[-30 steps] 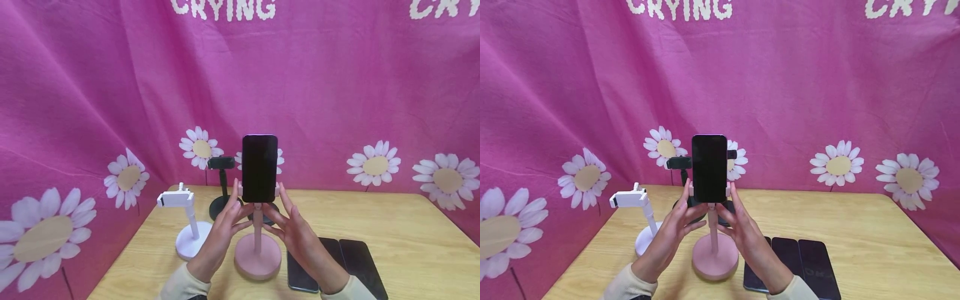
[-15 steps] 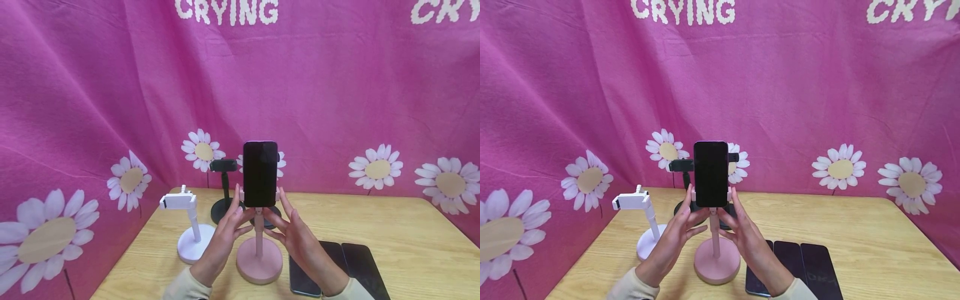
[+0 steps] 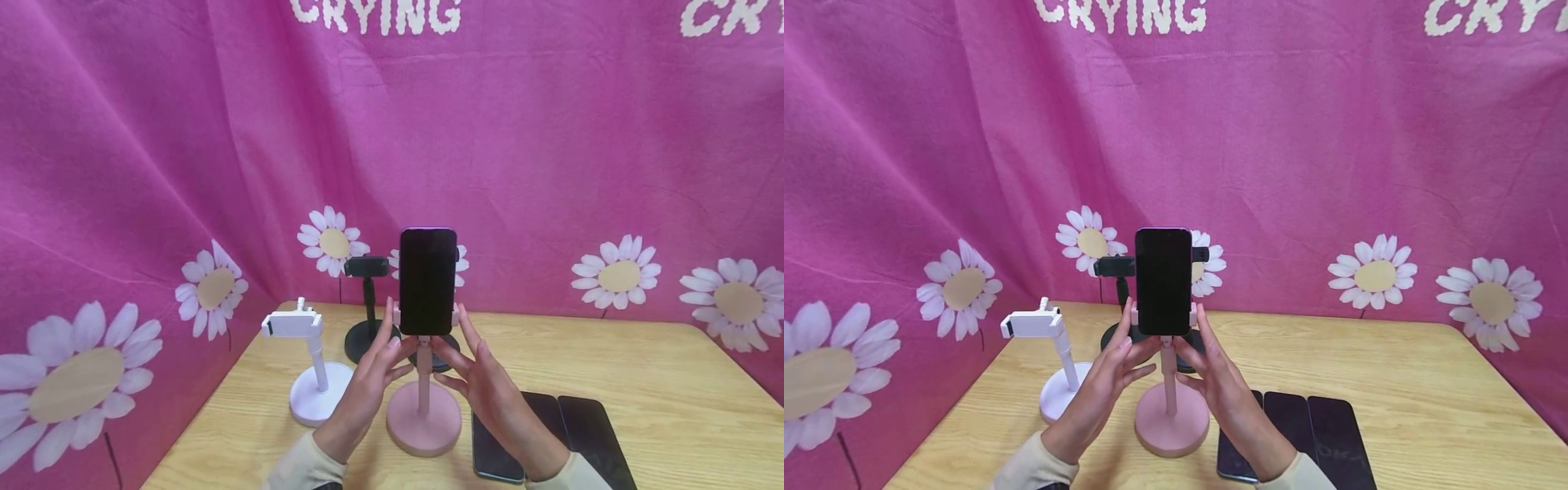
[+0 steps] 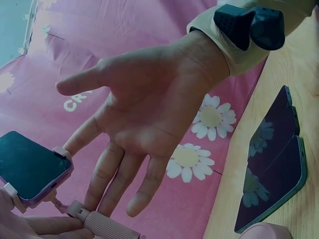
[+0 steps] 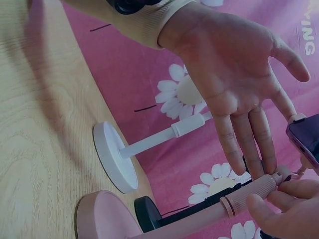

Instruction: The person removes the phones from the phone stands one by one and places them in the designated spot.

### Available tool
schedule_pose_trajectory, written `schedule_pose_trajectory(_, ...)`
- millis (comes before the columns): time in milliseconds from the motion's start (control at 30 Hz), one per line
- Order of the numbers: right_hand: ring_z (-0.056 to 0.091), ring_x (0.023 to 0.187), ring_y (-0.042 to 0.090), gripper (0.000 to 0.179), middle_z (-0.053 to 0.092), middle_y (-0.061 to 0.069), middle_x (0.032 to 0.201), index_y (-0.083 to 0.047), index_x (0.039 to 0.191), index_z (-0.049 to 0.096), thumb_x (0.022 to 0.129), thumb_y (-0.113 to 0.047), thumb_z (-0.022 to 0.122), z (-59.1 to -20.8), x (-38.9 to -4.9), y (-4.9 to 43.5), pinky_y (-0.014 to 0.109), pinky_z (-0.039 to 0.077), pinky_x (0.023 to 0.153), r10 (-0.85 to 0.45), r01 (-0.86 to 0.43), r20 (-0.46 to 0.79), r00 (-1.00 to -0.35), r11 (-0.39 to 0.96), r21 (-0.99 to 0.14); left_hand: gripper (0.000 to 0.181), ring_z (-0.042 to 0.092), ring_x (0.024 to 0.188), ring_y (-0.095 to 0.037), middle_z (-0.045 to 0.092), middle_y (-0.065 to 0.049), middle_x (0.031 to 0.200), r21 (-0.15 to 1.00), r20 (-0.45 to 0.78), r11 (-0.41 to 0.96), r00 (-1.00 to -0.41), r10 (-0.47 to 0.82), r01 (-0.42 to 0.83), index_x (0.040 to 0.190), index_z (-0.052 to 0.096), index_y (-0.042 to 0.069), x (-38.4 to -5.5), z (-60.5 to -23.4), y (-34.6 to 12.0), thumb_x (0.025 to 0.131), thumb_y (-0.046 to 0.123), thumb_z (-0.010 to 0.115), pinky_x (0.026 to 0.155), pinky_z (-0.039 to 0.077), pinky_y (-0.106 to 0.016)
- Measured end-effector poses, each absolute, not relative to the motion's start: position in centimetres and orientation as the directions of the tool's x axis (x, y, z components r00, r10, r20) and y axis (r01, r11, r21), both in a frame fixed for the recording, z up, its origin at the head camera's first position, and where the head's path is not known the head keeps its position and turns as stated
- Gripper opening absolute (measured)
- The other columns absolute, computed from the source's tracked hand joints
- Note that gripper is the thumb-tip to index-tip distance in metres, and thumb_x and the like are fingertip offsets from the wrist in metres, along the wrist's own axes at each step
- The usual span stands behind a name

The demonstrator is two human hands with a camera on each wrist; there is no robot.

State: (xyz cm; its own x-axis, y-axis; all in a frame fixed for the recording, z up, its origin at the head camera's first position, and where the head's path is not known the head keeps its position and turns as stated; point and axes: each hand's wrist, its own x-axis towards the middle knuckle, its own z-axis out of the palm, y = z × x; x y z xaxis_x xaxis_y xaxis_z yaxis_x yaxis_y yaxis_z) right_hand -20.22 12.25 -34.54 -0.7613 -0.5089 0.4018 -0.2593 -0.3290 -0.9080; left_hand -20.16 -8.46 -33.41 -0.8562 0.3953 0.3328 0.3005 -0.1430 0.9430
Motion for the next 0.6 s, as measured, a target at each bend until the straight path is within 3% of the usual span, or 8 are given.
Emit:
schedule_pose_trajectory(233,0.022,0.144,0.025,0.053,0.010,0.006,0.161,-0.032,0.155,0.000,0.105,-0.040,0.014,-34.5,-20.4,12.3,0.063,0.021,0.109,-0.493,-0.273,0.403,-0.771,-0.316,-0.909,0.053,0.037,0.138,-0.029,0.017,0.002,0.159,0.946,0.325,-0.115,-0.868,0.376,0.305,0.151,0.006,0.046,-20.4,-33.3,-8.3,0.104,0.038,0.029,0.108,0.029,-0.057)
schedule_pose_trajectory(467,0.028,0.142,0.026,0.053,0.021,0.018,0.156,-0.026,0.156,0.004,0.105,-0.038,0.014,-34.2,-20.3,12.5,0.056,0.029,0.106,-0.463,-0.311,0.412,-0.785,-0.281,-0.908,0.050,0.038,0.134,-0.037,0.027,-0.011,0.154,0.920,0.389,-0.068,-0.871,0.299,0.387,0.154,0.017,0.026,-20.3,-32.6,-8.5,0.105,0.036,0.026,0.107,0.032,-0.056)
schedule_pose_trajectory(600,0.031,0.141,0.024,0.053,0.026,0.017,0.155,-0.023,0.156,0.004,0.105,-0.037,0.013,-34.3,-20.3,12.5,0.056,0.029,0.105,-0.463,-0.316,0.416,-0.783,-0.281,-0.906,0.049,0.042,0.129,-0.036,0.038,-0.013,0.147,0.911,0.407,-0.044,-0.876,0.258,0.410,0.151,0.025,0.020,-20.4,-32.3,-8.6,0.105,0.036,0.027,0.105,0.035,-0.055)
